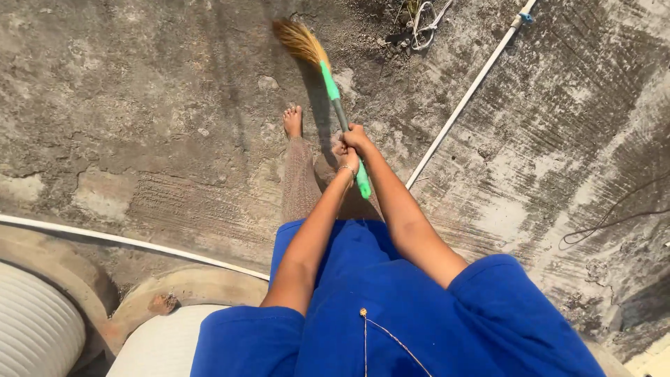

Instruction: Sweeping dirt and debris on a concrete rooftop with a broom.

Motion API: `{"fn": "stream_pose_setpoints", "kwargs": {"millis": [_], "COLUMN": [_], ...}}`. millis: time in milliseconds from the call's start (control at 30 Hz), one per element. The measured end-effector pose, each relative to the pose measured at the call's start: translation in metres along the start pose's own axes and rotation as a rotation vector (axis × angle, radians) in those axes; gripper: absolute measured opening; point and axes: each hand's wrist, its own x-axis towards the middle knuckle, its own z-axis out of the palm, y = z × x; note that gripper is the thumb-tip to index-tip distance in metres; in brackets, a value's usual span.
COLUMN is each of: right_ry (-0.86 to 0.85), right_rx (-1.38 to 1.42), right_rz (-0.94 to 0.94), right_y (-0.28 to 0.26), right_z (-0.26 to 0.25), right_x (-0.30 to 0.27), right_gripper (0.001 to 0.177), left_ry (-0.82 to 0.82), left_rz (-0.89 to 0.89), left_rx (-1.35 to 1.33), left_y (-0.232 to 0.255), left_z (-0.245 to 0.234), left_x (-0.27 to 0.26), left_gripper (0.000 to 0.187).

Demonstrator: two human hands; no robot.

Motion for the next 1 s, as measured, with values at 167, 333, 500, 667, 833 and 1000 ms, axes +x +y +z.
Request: {"fn": "stream_pose_setpoints", "kwargs": {"millis": [167, 333, 500, 667, 833, 1000], "right_ry": [0.080, 0.083, 0.144, -0.007, 0.031, 0.110], "right_rx": [0.093, 0.157, 0.164, 0.012, 0.033, 0.250], "right_rz": [0.088, 0.059, -0.080, -0.106, -0.087, -0.019], "right_y": [-0.054, -0.073, -0.080, -0.090, -0.059, -0.045], "right_z": [-0.048, -0.026, 0.007, 0.045, 0.029, -0.022], "right_x": [-0.048, -0.105, -0.123, -0.071, 0.025, 0.026], "right_gripper": [0.025, 0.037, 0.081, 0.063, 0.048, 0.024], "left_ry": [-0.021, 0.015, -0.107, 0.198, 0.023, -0.093], "left_rz": [0.050, 0.150, -0.041, 0.231, 0.061, 0.129], "left_rx": [0.079, 0.110, -0.157, 0.157, 0.372, 0.480], "left_y": [0.046, 0.039, 0.089, 0.013, 0.069, 0.069], "left_z": [0.039, 0.016, -0.047, -0.025, -0.037, -0.001], "left_x": [-0.037, -0.084, -0.180, -0.013, 0.031, 0.031], "left_gripper": [0.075, 0.077, 0.070, 0.070, 0.079, 0.076]}}
